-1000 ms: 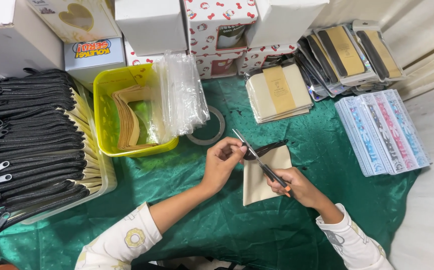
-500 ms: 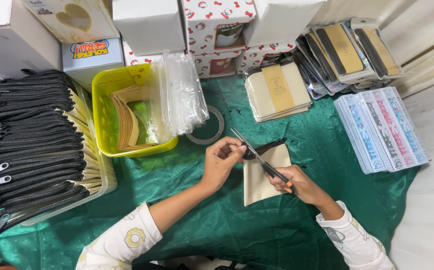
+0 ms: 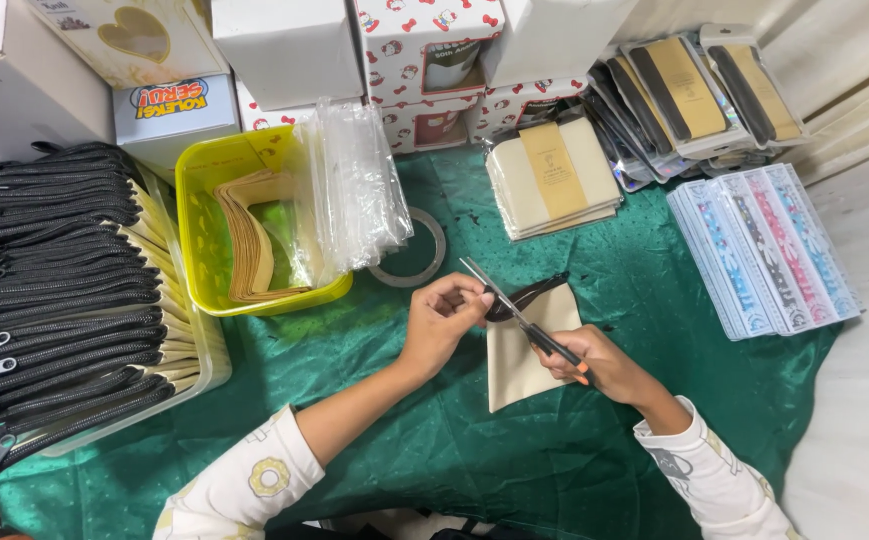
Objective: The person aligns a black zipper along the edge of a cream-colored fabric pouch and uses scissors to trim the excess zipper length. The person then inspects the trimmed edge.
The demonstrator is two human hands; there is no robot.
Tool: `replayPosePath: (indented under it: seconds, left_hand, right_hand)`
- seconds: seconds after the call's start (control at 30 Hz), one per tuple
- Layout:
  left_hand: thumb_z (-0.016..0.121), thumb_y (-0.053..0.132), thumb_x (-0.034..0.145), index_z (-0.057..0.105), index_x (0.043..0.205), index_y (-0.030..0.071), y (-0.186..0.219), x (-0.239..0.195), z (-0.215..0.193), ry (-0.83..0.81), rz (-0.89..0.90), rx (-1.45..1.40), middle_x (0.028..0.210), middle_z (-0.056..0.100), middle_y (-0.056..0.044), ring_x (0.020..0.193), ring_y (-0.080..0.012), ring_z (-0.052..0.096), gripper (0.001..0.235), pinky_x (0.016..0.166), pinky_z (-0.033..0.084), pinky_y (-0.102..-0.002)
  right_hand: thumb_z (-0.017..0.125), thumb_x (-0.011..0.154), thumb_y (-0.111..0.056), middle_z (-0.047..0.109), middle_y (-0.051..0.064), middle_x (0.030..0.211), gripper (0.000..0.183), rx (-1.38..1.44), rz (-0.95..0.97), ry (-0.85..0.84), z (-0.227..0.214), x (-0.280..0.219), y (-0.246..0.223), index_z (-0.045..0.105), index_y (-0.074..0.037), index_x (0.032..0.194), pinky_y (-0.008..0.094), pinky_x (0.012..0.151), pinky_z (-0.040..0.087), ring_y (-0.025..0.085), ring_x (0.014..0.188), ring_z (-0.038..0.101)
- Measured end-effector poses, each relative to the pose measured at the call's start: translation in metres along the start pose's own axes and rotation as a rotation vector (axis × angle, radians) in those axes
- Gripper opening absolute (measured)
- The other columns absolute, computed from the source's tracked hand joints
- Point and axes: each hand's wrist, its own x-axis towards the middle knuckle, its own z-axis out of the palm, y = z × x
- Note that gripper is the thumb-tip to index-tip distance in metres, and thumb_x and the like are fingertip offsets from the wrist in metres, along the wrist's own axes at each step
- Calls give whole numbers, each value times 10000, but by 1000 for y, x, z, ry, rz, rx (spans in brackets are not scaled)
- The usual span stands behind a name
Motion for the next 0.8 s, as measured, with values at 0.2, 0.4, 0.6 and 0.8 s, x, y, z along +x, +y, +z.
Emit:
replayPosePath:
  seconds: [0.2, 0.4, 0.6, 0.8]
  left_hand:
    - [764, 12, 850, 721, 909, -15, -3, 0, 0, 10, 0, -41, 649, 700, -108, 599, -109, 675, 78, 627, 569, -227]
    - [766, 11, 848, 715, 904, -25, 0, 1, 0, 29, -3, -48, 654, 696, -117, 579, -125, 674, 83, 610, 576, -246]
    - [758, 3, 852, 708, 907, -20, -5, 2, -1, 38, -7, -50, 660, 692, -109, 579, -129, 676, 77, 605, 578, -253]
    - [755, 45, 878, 716, 918, 6, -2, 0, 0, 38, -6, -1, 689, 698, -97, 602, -127, 669, 69, 623, 568, -269]
  right_hand:
    - [591, 1002, -283, 411, -7, 470, 415, -28, -8, -3, 0, 1, 1, 522, -102, 635, 225, 433, 323, 70, 454, 319]
    - [577, 1018, -242, 402, -7, 467, 429, -53, -7, 25, 0, -1, 2, 531, -99, 617, 235, 437, 321, 76, 461, 311]
    - [580, 1027, -239, 394, -8, 487, 429, -38, -6, 45, -1, -2, 14, 540, -91, 626, 231, 455, 331, 78, 481, 319]
    - [563, 1027, -270, 445, 8, 550, 376, 83, 22, 76, 12, 3, -17, 567, -58, 717, 224, 457, 351, 62, 491, 353]
